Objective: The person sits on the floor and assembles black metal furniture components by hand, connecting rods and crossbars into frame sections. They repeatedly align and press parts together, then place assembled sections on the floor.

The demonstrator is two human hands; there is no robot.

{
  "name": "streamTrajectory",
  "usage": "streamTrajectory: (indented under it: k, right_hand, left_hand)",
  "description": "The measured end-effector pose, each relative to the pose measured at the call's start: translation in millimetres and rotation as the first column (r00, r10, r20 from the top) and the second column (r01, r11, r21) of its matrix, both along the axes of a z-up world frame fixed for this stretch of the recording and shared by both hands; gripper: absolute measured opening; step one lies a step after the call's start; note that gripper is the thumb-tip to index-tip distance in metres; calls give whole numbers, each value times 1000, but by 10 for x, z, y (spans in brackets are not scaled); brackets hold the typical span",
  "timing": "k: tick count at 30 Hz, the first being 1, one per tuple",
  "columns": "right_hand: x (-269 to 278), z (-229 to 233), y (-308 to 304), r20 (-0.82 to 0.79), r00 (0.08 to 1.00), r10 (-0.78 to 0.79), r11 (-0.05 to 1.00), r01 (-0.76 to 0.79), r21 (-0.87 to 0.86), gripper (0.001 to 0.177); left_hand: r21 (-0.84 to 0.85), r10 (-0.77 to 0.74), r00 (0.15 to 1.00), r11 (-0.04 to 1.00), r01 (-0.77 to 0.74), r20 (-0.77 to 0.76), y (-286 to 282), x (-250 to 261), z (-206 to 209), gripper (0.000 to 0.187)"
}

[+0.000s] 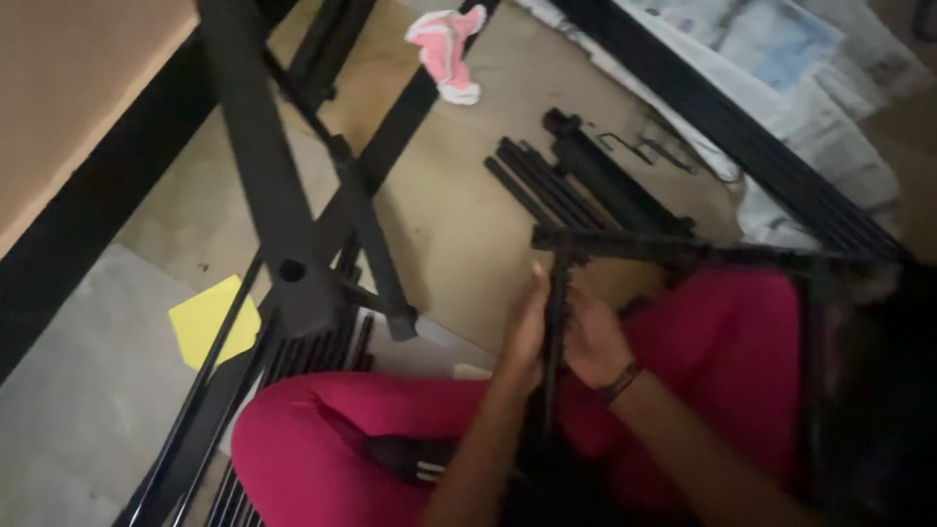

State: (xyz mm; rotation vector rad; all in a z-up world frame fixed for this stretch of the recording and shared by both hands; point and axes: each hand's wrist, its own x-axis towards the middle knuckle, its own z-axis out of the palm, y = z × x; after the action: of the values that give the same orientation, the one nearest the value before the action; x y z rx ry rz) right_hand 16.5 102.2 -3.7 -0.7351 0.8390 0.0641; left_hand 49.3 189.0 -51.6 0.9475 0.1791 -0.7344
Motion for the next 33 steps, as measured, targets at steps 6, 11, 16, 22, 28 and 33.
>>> streamTrajectory:
  k: [6,11,16,22,28,33]
  right_hand:
    - [-741,522,-419,-109,898,427,101,-167,-981,42]
    - [-1426,859,-1173,-179,976,-120,-611,-215,-762,56]
    - [-1592,765,-1502,-267,961,-74,-116,-274,-955,60]
    - [-1495,627,-1661,-63,997,48,386,-77,-919,44]
    - [-1539,545,-1838,321,946,43,989,6,-149,57]
    - [-1467,418,-1804,395,918,37,985,-101,142,56]
  left_hand:
    - [184,-101,867,983,12,488,121,-294,192,36]
    - [229,-224,955,957,178,193,256,-277,598,43]
    - [317,-290,936,923,219,198,374,-210,798,48]
    - [470,-198,806,876,-110,557,424,-305,956,48]
    - [152,23,553,952,-267,833,-149,-914,926,44]
    - [-168,-204,962,957,235,183,-1202,-950,576,55]
